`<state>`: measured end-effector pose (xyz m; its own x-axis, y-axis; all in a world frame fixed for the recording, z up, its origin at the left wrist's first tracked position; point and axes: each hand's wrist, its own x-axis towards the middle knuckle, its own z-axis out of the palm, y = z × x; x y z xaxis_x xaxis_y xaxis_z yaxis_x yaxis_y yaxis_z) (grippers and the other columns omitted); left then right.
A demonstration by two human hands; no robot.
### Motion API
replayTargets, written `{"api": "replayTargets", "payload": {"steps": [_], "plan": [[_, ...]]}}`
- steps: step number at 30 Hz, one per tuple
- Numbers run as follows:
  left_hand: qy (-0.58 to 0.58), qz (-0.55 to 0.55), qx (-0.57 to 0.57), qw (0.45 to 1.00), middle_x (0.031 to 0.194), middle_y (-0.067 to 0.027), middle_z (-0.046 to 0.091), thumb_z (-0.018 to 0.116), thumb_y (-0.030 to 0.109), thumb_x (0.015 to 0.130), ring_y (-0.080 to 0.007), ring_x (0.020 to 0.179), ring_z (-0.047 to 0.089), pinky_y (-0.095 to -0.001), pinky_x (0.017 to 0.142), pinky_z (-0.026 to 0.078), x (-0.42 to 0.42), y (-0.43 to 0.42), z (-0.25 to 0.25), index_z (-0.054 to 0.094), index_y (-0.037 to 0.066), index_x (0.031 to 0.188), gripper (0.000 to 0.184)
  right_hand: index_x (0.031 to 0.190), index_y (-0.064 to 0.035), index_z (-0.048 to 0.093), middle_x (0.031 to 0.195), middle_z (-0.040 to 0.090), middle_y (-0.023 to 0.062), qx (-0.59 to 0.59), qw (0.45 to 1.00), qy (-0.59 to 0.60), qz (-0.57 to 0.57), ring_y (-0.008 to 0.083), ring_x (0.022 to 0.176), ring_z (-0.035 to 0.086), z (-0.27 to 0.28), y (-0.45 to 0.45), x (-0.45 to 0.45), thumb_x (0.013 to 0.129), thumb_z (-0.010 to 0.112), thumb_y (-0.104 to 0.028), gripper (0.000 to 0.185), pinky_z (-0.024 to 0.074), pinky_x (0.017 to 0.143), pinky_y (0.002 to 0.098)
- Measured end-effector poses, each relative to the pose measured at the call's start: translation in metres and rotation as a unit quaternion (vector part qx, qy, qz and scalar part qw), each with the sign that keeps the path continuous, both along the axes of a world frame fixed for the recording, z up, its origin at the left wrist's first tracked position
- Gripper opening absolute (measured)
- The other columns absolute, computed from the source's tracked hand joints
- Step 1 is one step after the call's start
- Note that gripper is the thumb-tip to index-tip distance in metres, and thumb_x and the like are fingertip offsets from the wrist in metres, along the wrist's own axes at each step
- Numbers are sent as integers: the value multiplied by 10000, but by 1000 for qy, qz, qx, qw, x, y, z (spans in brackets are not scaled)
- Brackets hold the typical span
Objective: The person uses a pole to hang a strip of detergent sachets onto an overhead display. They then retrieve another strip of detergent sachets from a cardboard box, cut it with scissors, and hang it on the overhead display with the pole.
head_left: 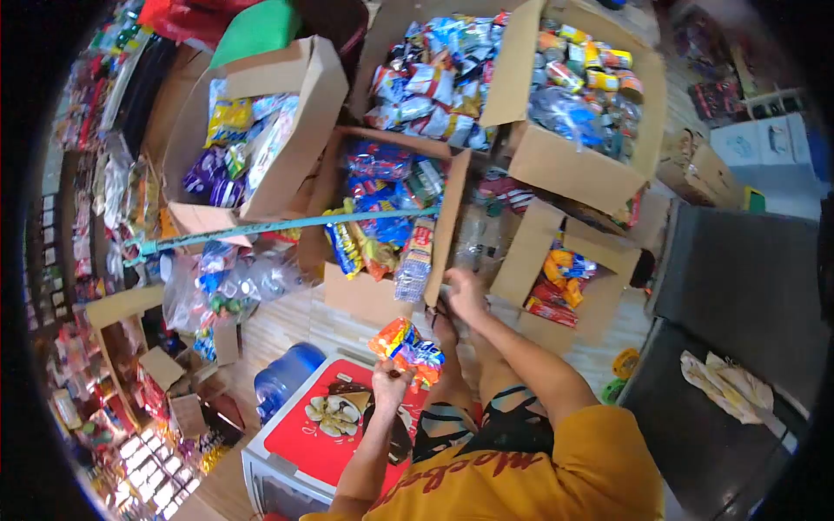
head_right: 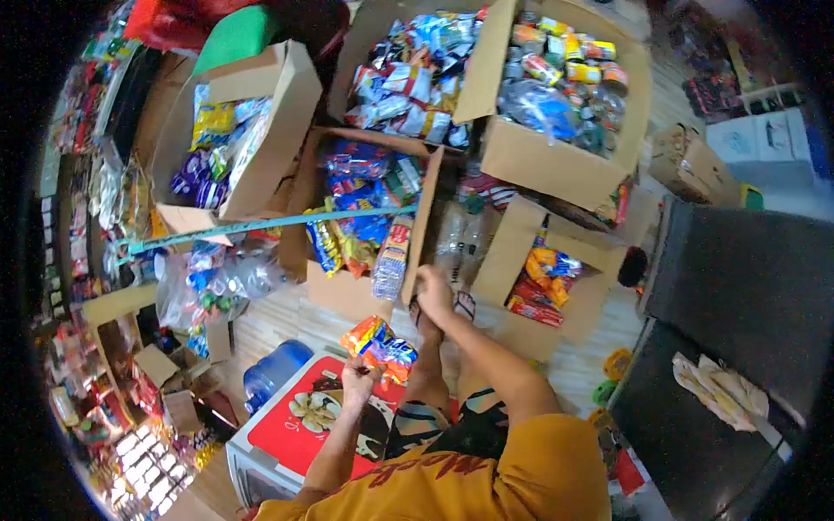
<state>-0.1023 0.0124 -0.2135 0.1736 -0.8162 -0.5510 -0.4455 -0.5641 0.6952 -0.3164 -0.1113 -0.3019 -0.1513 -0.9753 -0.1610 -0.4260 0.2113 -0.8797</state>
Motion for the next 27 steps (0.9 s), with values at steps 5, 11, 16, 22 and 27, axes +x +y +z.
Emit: {"api": "replayTargets", "payload": {"steps": [5, 11, 16, 22, 27], "plan": [[-37, -53, 7, 998, 764, -96, 523, 734, 40, 608, -169, 623, 531, -286, 555, 452, -24, -29, 53, 537, 4, 659, 207, 1094, -75, 561, 1174, 519, 120, -127, 954, -62, 265, 286, 1140, 441, 105, 27, 17, 727, 653, -245, 415, 336, 921, 448], [-35, -121, -86, 988, 765, -117, 531, 708, 13, 594, -199, 611, 544, -302, 543, 463, -42, -38, 75, 528, -4, 665, 194, 1144, -120, 520, 1190, 452, 113, -39, 935, 17, 353, 285, 1129, 408, 145, 31, 4, 728, 632, -395, 511, 328, 862, 448], [-128, -245, -98, 956, 713, -118, 512, 697, 1, 574, -218, 573, 541, -324, 530, 462, -68, -54, 122, 491, -9, 639, 217, 794, -92, 636, 827, 575, 96, -40, 964, -10, 261, 255, 812, 550, 128, 14, -31, 728, 630, -253, 174, 416, 704, 384], [-110, -220, -48, 968, 739, -103, 505, 695, 9, 588, -180, 574, 504, -270, 527, 427, -75, -64, 122, 495, -12, 653, 212, 814, -40, 580, 761, 589, 160, -83, 960, 160, -212, 353, 715, 564, 106, -117, -230, 787, 554, -138, 105, 446, 625, 417], [-47, -115, -31, 992, 813, -111, 522, 675, 10, 612, -171, 665, 519, -269, 560, 428, -57, -48, 79, 525, -8, 692, 171, 855, -5, 615, 869, 593, 206, 1, 916, 351, -197, 365, 852, 567, 59, -199, -348, 765, 520, -82, 152, 447, 759, 432]]}}
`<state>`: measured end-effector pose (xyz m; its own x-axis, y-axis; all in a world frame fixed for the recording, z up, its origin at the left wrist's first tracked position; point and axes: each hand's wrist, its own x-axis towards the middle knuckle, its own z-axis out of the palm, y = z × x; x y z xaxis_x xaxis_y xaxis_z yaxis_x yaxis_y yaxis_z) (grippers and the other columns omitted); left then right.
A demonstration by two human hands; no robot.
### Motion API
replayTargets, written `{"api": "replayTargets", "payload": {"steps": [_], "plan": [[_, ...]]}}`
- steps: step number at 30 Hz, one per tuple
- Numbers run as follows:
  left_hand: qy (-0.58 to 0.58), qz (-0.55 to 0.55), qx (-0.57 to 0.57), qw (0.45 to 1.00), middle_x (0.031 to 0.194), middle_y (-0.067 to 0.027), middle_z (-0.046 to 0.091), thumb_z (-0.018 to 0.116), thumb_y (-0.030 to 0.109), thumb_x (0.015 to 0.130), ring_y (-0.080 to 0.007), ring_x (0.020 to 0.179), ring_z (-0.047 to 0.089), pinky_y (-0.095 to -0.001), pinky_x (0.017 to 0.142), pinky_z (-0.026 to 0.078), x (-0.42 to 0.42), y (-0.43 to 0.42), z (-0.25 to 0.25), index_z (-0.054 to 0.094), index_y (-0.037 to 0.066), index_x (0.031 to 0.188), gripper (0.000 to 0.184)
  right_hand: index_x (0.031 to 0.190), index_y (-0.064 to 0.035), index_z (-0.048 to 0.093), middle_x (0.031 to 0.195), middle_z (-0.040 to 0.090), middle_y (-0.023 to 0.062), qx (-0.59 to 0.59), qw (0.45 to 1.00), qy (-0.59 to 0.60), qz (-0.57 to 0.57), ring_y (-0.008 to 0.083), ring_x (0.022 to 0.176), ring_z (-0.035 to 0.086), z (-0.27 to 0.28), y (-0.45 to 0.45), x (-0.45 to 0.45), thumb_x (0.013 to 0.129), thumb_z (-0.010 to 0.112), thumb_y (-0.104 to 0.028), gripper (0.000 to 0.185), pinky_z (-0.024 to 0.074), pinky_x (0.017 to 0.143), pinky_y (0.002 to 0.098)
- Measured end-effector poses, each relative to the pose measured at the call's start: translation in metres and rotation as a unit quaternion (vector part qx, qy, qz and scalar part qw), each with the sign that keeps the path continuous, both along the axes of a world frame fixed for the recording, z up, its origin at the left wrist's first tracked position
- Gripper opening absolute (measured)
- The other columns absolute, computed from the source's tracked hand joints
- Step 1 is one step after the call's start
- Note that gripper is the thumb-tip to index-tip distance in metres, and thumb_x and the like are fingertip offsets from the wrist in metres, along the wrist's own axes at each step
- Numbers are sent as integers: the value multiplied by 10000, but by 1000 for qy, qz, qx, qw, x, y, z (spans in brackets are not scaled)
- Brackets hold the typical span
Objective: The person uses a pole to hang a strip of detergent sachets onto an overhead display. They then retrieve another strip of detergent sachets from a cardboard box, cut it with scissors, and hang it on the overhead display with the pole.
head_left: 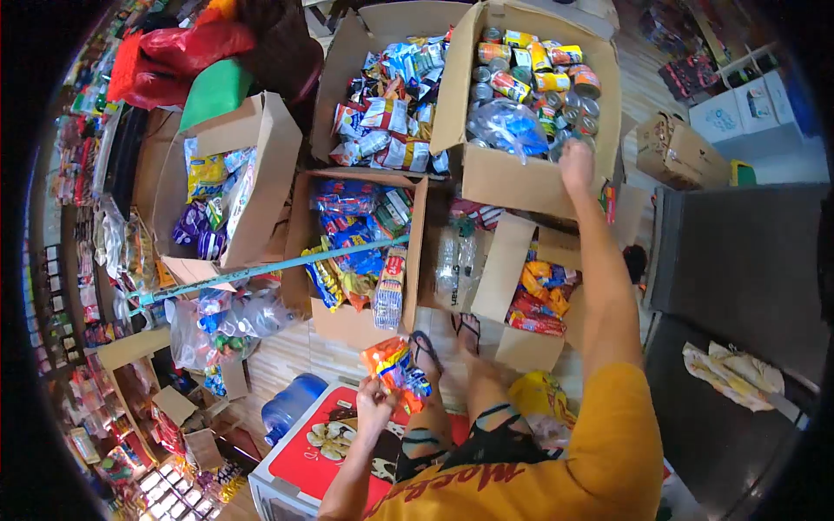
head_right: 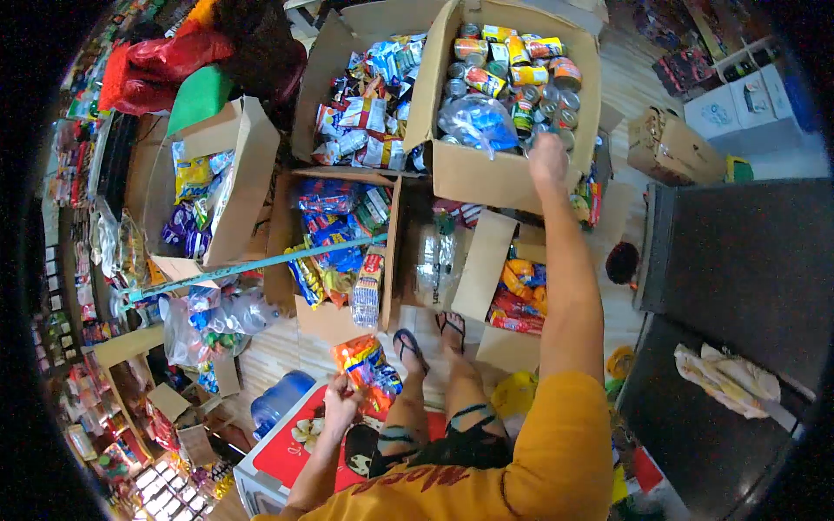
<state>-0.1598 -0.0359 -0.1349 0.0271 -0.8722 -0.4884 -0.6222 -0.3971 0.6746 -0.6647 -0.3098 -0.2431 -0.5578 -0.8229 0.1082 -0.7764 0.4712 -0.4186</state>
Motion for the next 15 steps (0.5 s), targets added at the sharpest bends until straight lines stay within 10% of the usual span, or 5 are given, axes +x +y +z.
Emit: {"api": "replayTargets", "payload": {"steps": [5, 15], "plan": [[8, 34, 115, 993, 752, -47, 520, 669, 2, 659, -146, 704, 534, -267, 606, 428, 11, -2, -14, 528, 12, 703, 148, 1012, -15, 612, 1098, 556, 232, 297, 953, -56, -35, 379, 1034, 533, -34, -42, -42, 783, 473, -130, 292, 443, 864, 431], [50, 49, 164, 984, 731, -12, 548, 659, 29, 747, -111, 738, 520, -262, 682, 421, 7, -2, -26, 552, 26, 773, 110, 1003, -58, 636, 1103, 581, 170, 225, 941, -157, -196, 336, 1060, 534, -64, -52, -71, 741, 587, -327, 379, 427, 864, 436]]}}
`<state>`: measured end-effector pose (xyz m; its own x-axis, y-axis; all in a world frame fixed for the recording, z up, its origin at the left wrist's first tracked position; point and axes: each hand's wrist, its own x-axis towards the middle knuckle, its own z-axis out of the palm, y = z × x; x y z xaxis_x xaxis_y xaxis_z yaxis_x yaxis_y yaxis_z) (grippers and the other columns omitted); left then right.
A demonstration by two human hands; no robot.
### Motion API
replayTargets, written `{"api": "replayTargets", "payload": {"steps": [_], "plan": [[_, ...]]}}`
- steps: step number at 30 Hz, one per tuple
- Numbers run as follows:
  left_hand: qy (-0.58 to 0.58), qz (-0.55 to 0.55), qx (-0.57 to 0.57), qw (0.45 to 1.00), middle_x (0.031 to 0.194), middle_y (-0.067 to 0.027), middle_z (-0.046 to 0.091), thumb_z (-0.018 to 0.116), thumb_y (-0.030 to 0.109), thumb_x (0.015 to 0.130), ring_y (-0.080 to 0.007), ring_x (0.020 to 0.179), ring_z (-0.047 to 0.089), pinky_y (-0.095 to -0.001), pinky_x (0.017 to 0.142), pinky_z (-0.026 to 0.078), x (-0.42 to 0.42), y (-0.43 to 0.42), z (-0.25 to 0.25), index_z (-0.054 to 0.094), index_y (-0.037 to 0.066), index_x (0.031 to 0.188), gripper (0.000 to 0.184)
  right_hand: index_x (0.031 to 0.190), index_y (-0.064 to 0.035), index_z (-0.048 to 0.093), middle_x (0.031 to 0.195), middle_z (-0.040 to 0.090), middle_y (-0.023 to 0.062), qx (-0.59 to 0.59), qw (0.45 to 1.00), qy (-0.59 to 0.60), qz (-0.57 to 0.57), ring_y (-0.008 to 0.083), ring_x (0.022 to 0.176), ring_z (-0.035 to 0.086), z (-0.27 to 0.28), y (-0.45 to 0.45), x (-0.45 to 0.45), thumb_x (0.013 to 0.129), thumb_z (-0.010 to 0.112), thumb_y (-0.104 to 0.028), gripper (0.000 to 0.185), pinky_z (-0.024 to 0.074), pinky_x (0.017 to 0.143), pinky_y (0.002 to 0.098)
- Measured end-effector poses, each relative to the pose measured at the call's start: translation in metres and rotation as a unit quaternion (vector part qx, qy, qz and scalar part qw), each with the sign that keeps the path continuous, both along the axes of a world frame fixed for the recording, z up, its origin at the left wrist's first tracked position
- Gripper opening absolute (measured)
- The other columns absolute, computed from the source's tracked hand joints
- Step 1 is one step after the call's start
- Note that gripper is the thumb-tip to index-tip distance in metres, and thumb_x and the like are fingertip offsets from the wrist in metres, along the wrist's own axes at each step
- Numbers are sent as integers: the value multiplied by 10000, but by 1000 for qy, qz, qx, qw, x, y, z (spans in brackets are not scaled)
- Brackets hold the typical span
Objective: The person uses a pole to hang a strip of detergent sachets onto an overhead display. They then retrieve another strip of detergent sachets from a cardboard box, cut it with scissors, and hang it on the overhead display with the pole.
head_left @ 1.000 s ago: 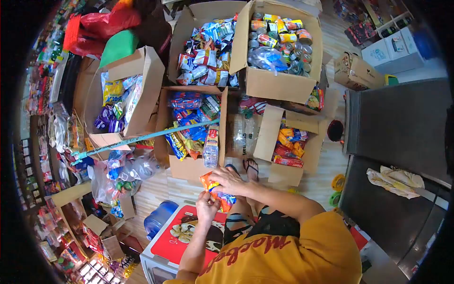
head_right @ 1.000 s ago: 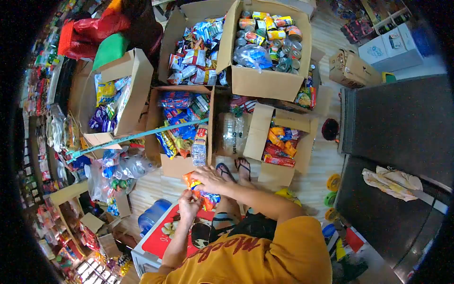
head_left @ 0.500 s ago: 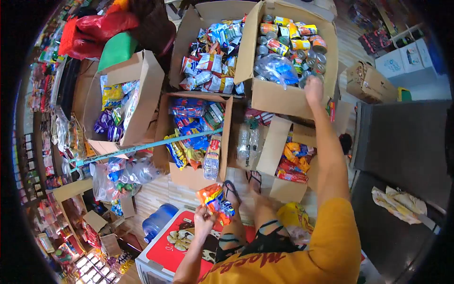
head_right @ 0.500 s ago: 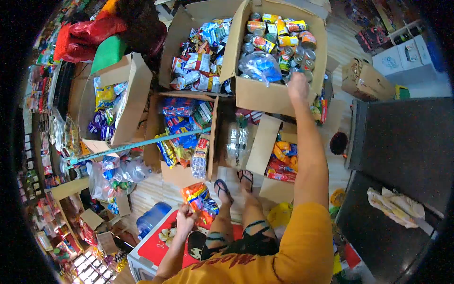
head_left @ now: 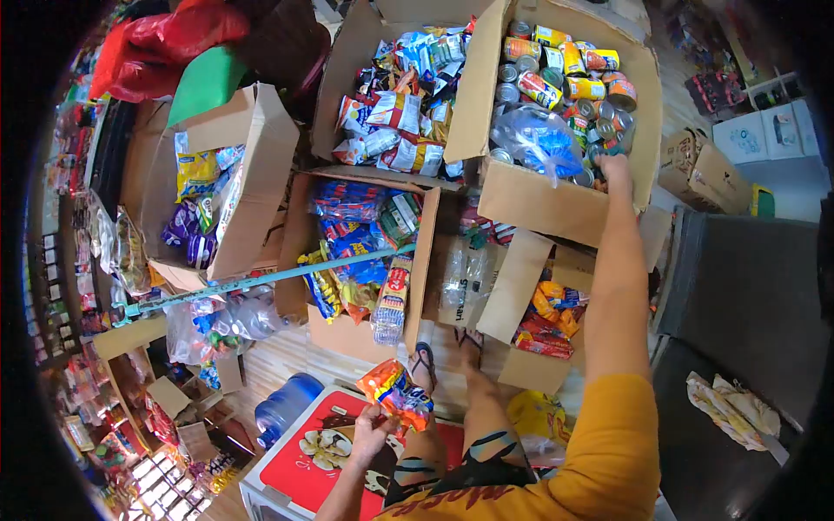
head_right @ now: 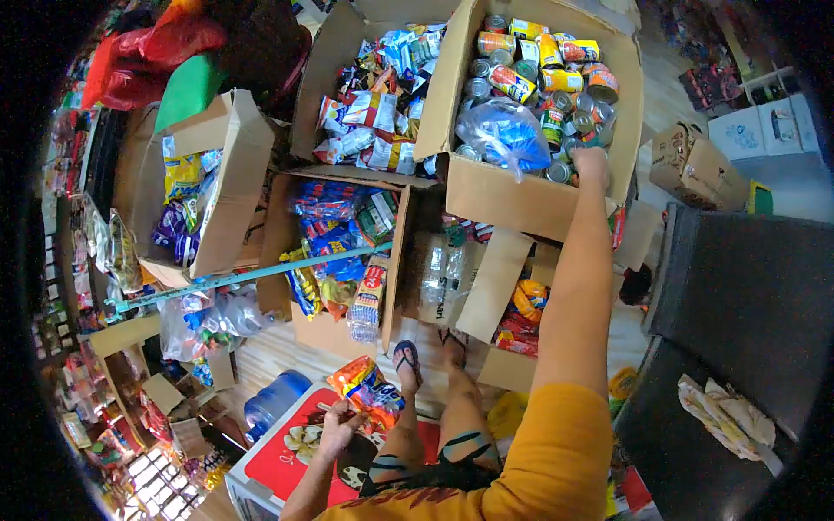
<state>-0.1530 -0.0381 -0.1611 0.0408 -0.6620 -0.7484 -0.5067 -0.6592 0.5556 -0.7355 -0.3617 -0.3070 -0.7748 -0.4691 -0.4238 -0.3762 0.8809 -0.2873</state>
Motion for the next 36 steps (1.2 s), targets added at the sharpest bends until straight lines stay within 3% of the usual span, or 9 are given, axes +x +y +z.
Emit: {"api": "replayTargets", "payload": {"steps": [1, 2, 6, 9, 13, 18, 20, 24, 36], "plan": [[23, 35, 6, 999, 731, -12, 548, 656, 28, 751, -111, 743, 518, -264, 691, 421, -3, 0, -3, 554, 25, 775, 105, 991, -48, 639, 1098, 583, 174, 18, 999, 28, 4, 334, 1065, 531, 13, 4, 8, 737, 591, -324, 378, 428, 860, 434], [32, 24, 6, 999, 767, -31, 539, 652, 30, 755, -118, 750, 526, -266, 691, 432, -6, -2, -3, 558, 17, 782, 99, 810, 72, 623, 740, 622, 215, -72, 982, 159, 73, 322, 641, 627, -9, 12, 5, 683, 609, -193, 295, 462, 525, 419], [44, -16, 19, 999, 832, -65, 516, 650, 34, 760, -133, 764, 543, -276, 690, 457, -1, -5, 2, 559, 1, 797, 103, 740, -7, 586, 639, 575, 118, -134, 988, -78, 12, 155, 399, 469, -53, 9, -27, 714, 558, -126, 125, 300, 322, 306], [77, -23, 9, 997, 815, -61, 504, 598, 14, 789, -136, 733, 534, -272, 675, 453, 4, -8, 9, 531, -14, 788, 73, 722, -38, 558, 604, 562, 85, -283, 947, -121, -91, 119, 377, 418, 4, 20, 1, 749, 523, -116, 89, 280, 323, 263], [97, -16, -35, 995, 725, -44, 491, 535, 36, 824, -121, 668, 485, -268, 611, 423, -7, -43, 49, 510, -21, 736, 107, 819, -61, 558, 627, 568, 38, -413, 849, -329, -28, 72, 387, 392, 127, 66, 65, 764, 505, -116, 94, 282, 335, 225], [56, -63, -80, 993, 645, -10, 498, 547, 139, 854, -108, 645, 450, -276, 590, 394, 3, -75, 89, 541, -15, 745, 189, 944, -57, 588, 754, 608, 19, -322, 739, -590, 42, 80, 590, 544, 210, 170, 195, 784, 552, -125, 178, 416, 502, 198], [72, -57, -114, 989, 679, -8, 525, 548, 151, 860, -96, 669, 467, -262, 618, 403, 6, -85, 113, 562, -18, 788, 184, 985, -33, 582, 801, 621, 40, -241, 737, -604, 185, 118, 742, 600, 239, 210, 249, 758, 592, -98, 237, 469, 641, 229], [175, 17, -200, 964, 699, -17, 560, 546, 133, 860, -97, 685, 498, -255, 637, 415, 15, -99, 144, 576, -11, 808, 157, 1016, -34, 523, 776, 601, 46, -111, 658, -723, 181, 128, 701, 599, 301, 271, 333, 751, 588, -75, 276, 466, 581, 251], [284, 119, -242, 920, 779, -7, 570, 500, 140, 881, -83, 694, 523, -238, 657, 439, 65, -86, 204, 573, 7, 904, 154, 936, -55, 511, 639, 531, 4, -35, 696, -669, 259, 90, 471, 518, 393, 338, 397, 811, 586, -352, 331, 355, 377, 188]]}}
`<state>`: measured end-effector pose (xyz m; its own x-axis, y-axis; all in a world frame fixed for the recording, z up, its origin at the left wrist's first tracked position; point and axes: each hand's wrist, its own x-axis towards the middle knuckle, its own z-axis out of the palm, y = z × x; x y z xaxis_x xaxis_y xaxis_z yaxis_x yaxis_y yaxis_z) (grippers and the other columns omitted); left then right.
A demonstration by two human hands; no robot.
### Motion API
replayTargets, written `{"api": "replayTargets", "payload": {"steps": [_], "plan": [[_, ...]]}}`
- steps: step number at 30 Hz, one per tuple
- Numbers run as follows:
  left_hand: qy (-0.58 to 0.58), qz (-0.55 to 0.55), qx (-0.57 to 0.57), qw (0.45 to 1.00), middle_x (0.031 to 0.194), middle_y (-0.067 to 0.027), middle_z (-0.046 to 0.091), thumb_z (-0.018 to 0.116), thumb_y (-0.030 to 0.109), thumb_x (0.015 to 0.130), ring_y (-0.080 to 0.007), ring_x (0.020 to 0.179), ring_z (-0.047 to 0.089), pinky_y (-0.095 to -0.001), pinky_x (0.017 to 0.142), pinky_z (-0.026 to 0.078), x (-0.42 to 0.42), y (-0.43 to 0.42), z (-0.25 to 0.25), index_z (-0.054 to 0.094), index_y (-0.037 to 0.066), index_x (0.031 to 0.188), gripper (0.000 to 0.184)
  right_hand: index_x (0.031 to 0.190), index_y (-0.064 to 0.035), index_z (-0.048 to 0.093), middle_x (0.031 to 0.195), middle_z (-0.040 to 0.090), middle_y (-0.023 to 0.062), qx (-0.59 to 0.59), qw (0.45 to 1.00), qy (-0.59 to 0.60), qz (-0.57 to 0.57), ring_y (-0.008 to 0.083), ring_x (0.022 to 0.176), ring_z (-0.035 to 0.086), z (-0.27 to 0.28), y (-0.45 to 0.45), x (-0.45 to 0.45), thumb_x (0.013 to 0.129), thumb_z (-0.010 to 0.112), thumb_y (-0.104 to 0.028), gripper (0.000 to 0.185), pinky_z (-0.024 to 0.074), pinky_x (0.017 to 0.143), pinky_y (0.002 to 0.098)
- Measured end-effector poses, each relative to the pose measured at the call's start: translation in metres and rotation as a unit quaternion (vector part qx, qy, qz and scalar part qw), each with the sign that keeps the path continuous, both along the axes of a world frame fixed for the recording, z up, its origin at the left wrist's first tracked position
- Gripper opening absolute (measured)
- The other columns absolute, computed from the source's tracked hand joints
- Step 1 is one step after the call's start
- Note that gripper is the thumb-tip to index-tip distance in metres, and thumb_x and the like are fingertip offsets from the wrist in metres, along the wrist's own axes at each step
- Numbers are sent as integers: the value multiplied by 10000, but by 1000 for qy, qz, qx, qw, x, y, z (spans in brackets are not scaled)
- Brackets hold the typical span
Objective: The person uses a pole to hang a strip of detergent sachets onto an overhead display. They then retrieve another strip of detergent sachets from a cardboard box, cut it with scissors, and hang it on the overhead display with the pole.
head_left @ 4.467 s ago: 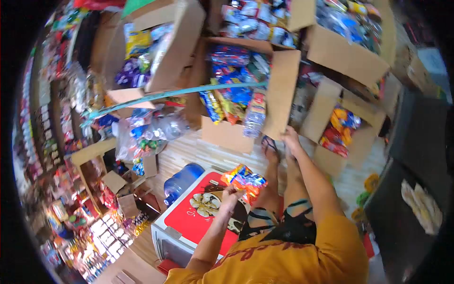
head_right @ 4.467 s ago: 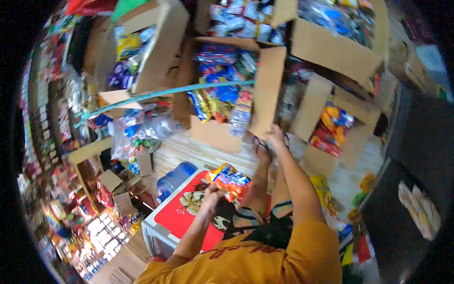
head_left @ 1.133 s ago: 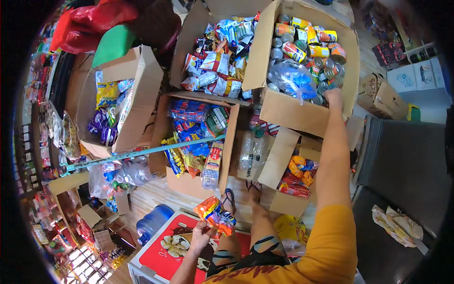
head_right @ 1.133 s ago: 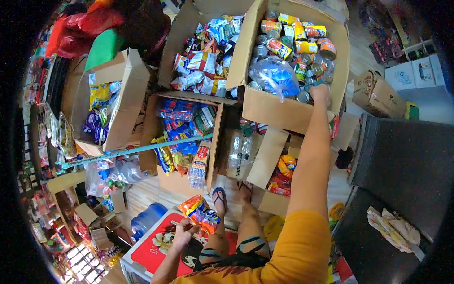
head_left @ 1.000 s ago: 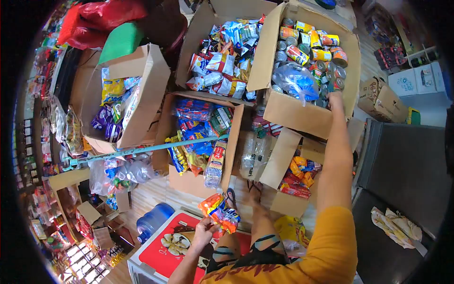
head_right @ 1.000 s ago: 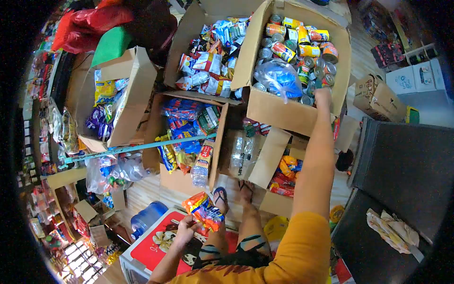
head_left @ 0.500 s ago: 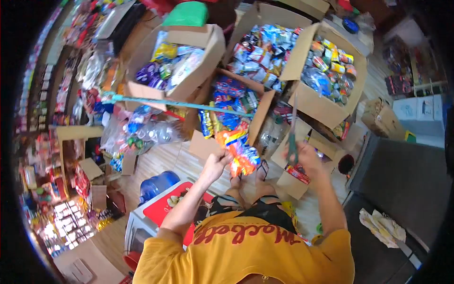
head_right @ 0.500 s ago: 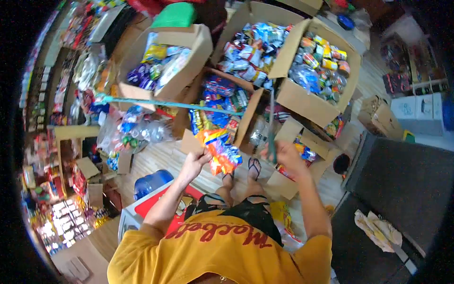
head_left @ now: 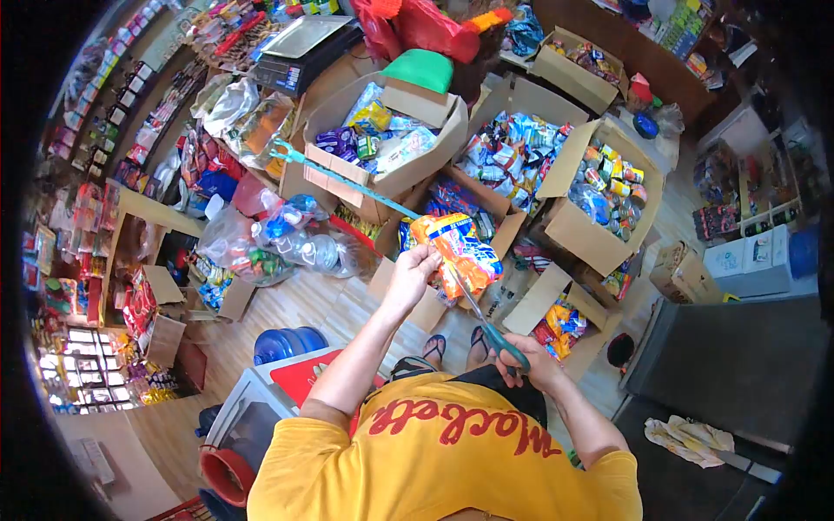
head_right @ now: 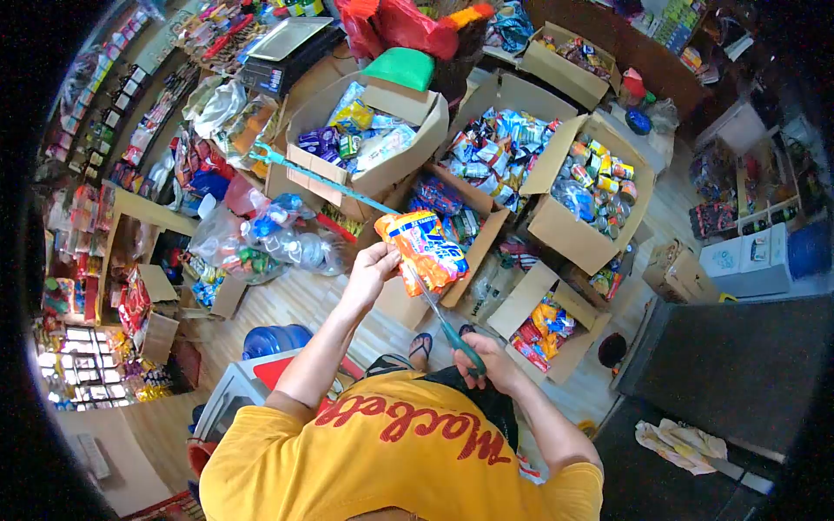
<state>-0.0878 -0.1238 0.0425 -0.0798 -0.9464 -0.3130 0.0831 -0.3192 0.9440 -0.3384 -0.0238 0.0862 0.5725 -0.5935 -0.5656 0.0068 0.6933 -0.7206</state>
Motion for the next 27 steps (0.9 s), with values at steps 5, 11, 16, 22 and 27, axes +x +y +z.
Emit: {"api": "replayTargets", "payload": {"steps": [5, 11, 16, 22, 27], "plan": [[34, 29, -39, 998, 690, 31, 532, 504, 134, 877, -44, 580, 463, -191, 529, 387, 3, 11, 12, 583, 23, 847, 140, 938, -43, 515, 630, 535, 10, -20, 1000, 3, -10, 90, 447, 508, 7, 10, 14, 815, 602, -314, 311, 332, 357, 182], [22, 52, -47, 997, 681, 8, 543, 502, 141, 873, -56, 596, 492, -205, 534, 406, 7, 15, 20, 580, 7, 827, 162, 902, -41, 510, 614, 523, 6, -77, 995, 49, -31, 79, 432, 496, 9, 16, 27, 814, 607, -225, 227, 306, 345, 179], [-74, 22, -55, 995, 830, -13, 591, 480, 152, 893, -86, 712, 552, -240, 652, 465, 16, 10, 24, 557, 14, 923, 161, 857, -19, 510, 605, 499, -15, -101, 988, 102, -48, 59, 440, 451, 34, 11, 38, 785, 657, -236, 273, 322, 387, 191], [49, 45, -29, 997, 803, 4, 583, 498, 165, 889, -77, 718, 560, -234, 691, 483, 12, 14, 63, 562, 45, 892, 136, 844, -17, 518, 596, 495, -15, -167, 980, 102, -40, 57, 454, 439, 24, 2, 40, 769, 676, -249, 290, 335, 402, 204], [62, 8, -28, 998, 800, 3, 582, 519, 154, 883, -77, 730, 569, -221, 675, 501, 16, 16, 64, 564, 59, 869, 106, 832, -36, 535, 608, 495, -27, -209, 960, 185, 36, 51, 483, 442, 61, -5, 20, 757, 692, -263, 286, 342, 415, 210]]}}
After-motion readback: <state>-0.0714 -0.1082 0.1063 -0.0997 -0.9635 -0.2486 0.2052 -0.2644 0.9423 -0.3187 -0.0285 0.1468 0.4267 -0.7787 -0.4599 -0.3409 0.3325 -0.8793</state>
